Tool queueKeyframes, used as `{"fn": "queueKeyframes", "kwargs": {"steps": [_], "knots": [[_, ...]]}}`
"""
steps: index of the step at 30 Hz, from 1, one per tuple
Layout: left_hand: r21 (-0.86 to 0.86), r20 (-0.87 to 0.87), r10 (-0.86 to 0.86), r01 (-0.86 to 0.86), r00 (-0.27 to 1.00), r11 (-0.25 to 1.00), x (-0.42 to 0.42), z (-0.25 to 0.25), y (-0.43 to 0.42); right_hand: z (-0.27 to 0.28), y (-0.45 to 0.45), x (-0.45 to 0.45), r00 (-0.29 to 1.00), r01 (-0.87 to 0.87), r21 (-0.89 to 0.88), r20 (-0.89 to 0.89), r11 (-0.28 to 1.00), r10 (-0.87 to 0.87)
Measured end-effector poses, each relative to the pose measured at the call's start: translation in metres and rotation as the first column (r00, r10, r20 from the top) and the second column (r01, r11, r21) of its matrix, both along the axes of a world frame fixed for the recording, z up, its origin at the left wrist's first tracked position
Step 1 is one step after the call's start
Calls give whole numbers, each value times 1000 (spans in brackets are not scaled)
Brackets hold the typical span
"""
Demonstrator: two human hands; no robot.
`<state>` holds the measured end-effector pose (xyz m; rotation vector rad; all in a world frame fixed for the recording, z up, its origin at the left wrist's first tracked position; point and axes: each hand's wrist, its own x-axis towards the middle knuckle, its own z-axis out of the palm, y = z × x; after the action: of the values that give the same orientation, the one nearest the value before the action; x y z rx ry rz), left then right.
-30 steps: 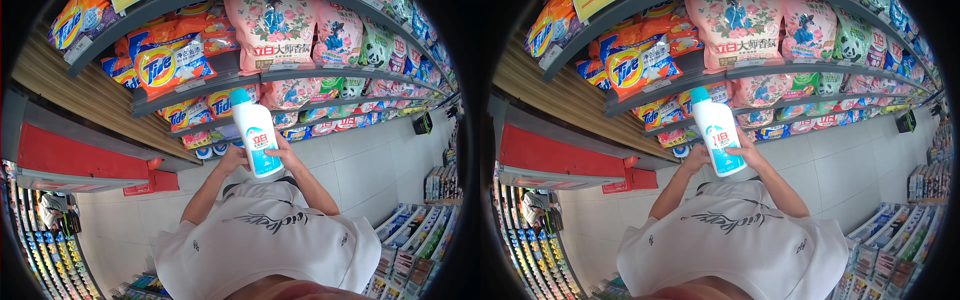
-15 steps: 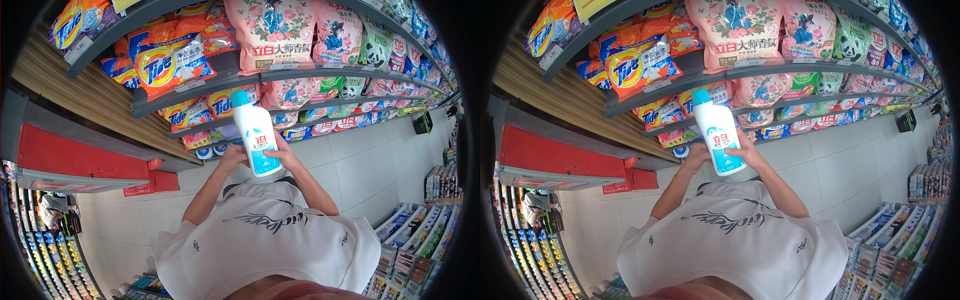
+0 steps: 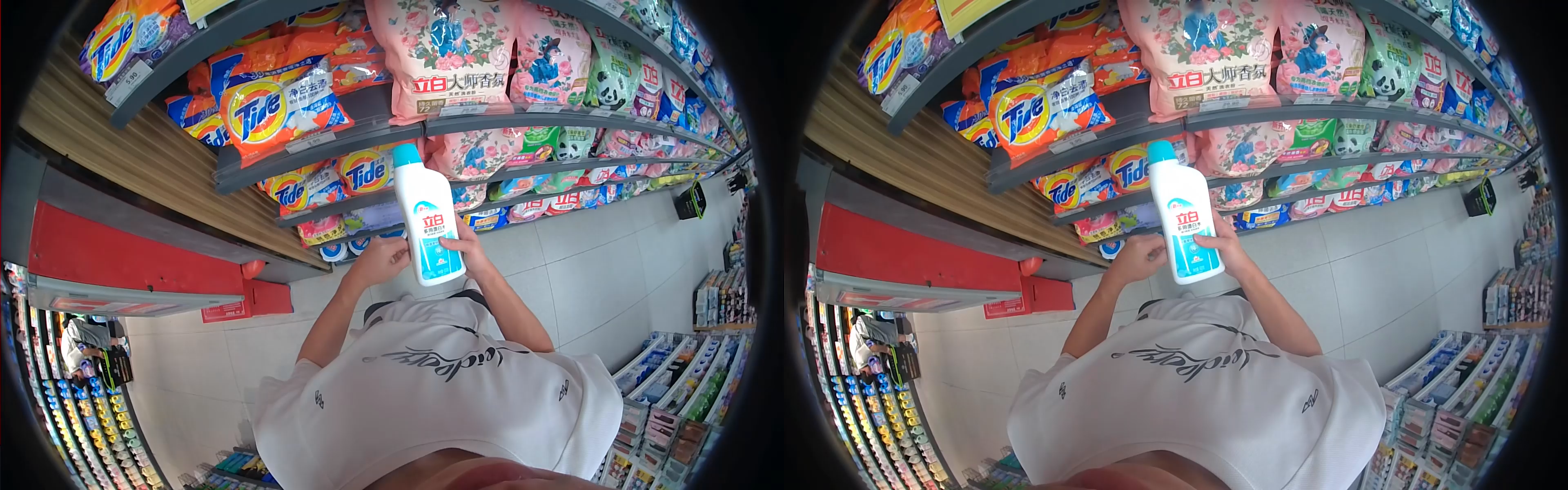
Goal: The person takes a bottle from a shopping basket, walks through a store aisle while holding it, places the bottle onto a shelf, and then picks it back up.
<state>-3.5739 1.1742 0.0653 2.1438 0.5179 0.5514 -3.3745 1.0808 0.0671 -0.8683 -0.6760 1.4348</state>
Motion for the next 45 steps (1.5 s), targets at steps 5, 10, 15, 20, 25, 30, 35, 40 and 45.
{"fn": "queueKeyframes", "kwargs": {"steps": [5, 10, 15, 20, 25, 30, 35, 40, 45], "knots": [[109, 20, -30, 28, 999, 994, 3, 2, 1, -3, 0, 2, 999, -21, -16, -41, 1000, 20], [90, -26, -55, 57, 998, 994, 4, 3, 3, 0, -1, 2, 996, -31, -16, -87, 999, 30], [-11, 99, -56, 57, 993, 998, 2, 8, 6, -10, 1, 4, 1000, 1, 18, 0, 1000, -1], [-75, 109, -3, 11, 994, 997, -3, 4, 8, 3, -2, -2, 999, 47, -28, 19, 999, -47], [-131, 84, 29, -18, 996, 991, -6, 9, 3, -1, 0, 0, 1000, 28, -26, 0, 999, -28], [-153, 110, 56, -39, 992, 988, -6, 1, 1, -1, -4, 1, 999, 40, -47, -4, 998, -41], [-100, 98, 26, -16, 995, 995, -7, -13, 4, -9, -4, 4, 998, 61, -23, 15, 998, -60], [-248, 96, 28, -3, 995, 969, -1, -4, -3, 1, -10, 3, 998, 46, -41, -36, 998, -48], [-165, 98, 45, -28, 994, 986, 7, -19, -5, -9, -12, 5, 997, 70, -42, -17, 997, -71]]}}
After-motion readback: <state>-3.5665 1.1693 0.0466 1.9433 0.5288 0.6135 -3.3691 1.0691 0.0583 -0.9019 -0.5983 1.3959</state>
